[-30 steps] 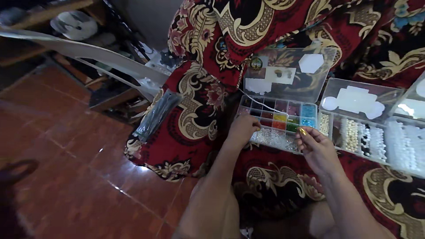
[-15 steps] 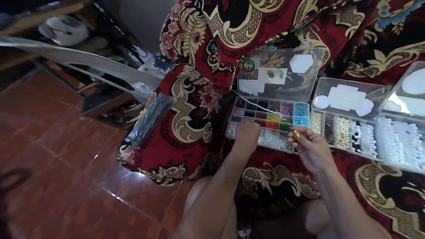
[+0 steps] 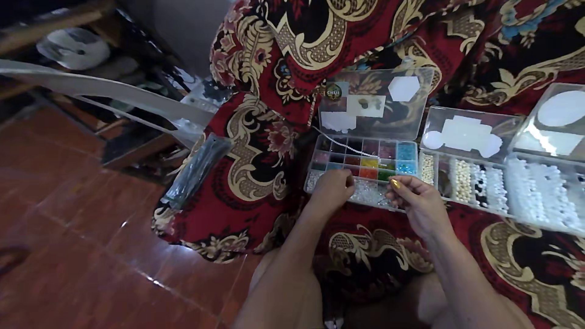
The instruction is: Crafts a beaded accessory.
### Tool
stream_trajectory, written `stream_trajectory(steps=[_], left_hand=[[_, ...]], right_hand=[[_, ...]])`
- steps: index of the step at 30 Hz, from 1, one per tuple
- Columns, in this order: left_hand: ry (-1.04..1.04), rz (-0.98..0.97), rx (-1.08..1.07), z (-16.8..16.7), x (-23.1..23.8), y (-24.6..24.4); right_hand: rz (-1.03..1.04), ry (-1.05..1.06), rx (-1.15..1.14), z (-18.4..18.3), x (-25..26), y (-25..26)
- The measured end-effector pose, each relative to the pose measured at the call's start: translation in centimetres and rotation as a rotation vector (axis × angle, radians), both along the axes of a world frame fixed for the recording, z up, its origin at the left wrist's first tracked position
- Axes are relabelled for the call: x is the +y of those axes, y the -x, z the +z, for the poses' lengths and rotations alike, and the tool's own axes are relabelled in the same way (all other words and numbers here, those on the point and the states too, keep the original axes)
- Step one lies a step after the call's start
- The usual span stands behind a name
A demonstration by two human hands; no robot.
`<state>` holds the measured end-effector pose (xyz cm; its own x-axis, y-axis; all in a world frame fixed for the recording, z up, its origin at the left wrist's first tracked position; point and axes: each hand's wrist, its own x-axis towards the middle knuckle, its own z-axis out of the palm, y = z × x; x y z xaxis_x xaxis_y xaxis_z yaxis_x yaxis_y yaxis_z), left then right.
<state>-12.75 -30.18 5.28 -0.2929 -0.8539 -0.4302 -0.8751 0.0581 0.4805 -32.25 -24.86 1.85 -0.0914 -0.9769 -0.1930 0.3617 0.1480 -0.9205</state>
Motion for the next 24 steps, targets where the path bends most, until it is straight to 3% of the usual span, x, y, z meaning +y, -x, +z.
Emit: stream_trajectory(steps=[6, 15, 21, 24], left_hand=[[-0.054, -0.15, -0.056, 0.2, 0.3, -0.2], [-0.068, -0.078, -0.02, 0.1, -0.3, 0.1], [0.043, 0.086, 0.157, 0.0, -0.3, -0.2], [0.073, 0.188, 0.49, -0.6, 0.1, 0.1]], right_hand=[[-0.01, 0.0, 0.017, -0.1, -0.1, -0.4], [-0.038, -0.007, 0.03, 0.1, -0.1, -0.7], [-0.028, 0.02, 0.05, 0.0, 0.1, -0.9], [-0.01, 0.035, 0.066, 0.2, 0.3, -1.1]])
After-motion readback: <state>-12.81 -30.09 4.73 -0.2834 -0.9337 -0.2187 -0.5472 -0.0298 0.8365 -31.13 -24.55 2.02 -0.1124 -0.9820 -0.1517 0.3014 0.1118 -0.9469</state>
